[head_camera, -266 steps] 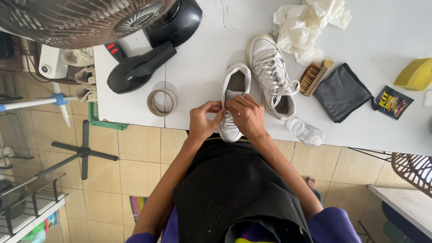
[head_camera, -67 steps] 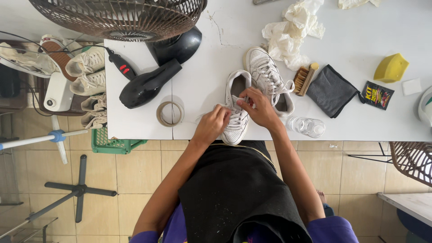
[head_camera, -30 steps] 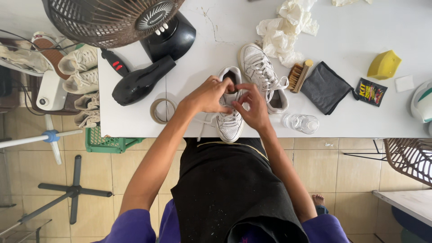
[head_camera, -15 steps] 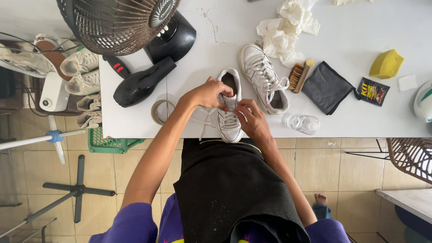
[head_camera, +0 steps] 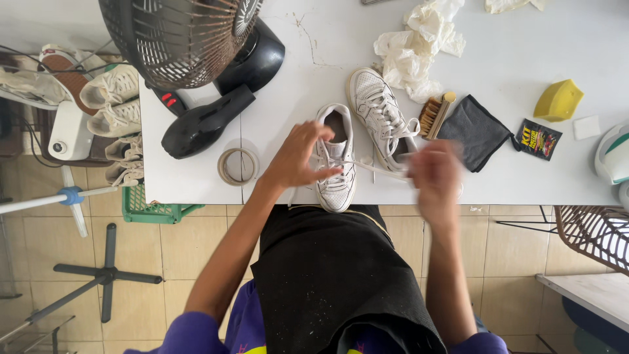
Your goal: The person unties the laces of a white sneaker, removes them, and then wipes the shoe's sole and sides with a wet tissue. The person handles the shoe, laces, and tissue throughout the process.
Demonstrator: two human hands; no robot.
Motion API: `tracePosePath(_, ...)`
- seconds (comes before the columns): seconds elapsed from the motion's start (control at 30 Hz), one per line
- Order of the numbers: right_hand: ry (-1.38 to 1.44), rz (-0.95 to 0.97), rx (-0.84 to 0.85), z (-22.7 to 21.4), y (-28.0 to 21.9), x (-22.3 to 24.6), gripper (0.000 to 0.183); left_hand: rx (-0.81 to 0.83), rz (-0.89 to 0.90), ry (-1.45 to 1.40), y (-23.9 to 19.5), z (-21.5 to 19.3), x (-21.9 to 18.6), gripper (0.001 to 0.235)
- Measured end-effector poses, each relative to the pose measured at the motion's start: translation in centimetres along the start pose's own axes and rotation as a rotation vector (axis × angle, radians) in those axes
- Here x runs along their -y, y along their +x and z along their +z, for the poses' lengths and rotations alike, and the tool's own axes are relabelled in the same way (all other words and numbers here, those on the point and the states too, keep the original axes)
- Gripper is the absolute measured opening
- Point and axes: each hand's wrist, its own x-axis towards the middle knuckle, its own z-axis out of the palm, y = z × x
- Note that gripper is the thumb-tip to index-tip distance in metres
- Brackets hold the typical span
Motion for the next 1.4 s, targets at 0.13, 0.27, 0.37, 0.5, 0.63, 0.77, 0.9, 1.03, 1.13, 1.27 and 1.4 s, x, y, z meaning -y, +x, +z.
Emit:
tracePosePath(0.13,-0.33,0.256,0.297,6.5,-0.1,-0.7,0.015,0.19,-0.071,0.223,-4.4,0.6,-0.8,0.064)
tracePosePath(0.27,-0.441,0.123,0.357,9.5,-0.7,-4.7,0.035,0.103,-0.102,0.284,-6.5,2.0,0.1,0.027)
tracePosePath(0.37,-0.452,-0.001,0.364,9.4,-0.7,-6.0,0.02,0.018,-0.23,0.107,-6.9,1.8,-0.2,0.029)
tracePosePath(0.5,-0.154,0.073,0.443,7.8,0.2,-3.0,0.015,-0.047,-0.418,-0.138,-5.8,1.3,-1.4,0.024)
tracePosePath(0.63,-0.04,0.183,0.36,5.8,0.3,-2.8,0.011,-0.139,-0.407,-0.266,-5.4,2.1,-1.3,0.015)
tracePosePath(0.77,-0.199,0.355,0.373,6.1,1.1,-1.6,0.041,-0.142,-0.313,-0.155,-5.1,2.1,-2.3,0.022)
tracePosePath(0.9,-0.23,0.289,0.379,7.7,0.7,-1.6,0.051,-0.129,-0.174,0.147,-4.7,2.3,-2.5,0.009)
tracePosePath(1.03,-0.375,0.096,0.359,8.9,0.1,-4.2,0.024,-0.157,-0.218,0.072,-5.1,3.2,-1.8,0.007)
tracePosePath(1.13,-0.498,0.061,0.366,9.2,-0.1,-4.5,0.027,-0.231,-0.215,0.031,-4.8,3.8,-1.8,0.008)
tracePosePath(1.27,-0.651,-0.206,0.372,9.1,-0.1,-5.5,0.002,-0.22,-0.138,0.231,-4.4,3.5,-2.7,0.015)
tracePosePath(1.4,-0.659,-0.307,0.339,8.9,-0.4,-6.5,0.011,-0.156,-0.126,0.347,-4.5,3.8,-2.6,0.005)
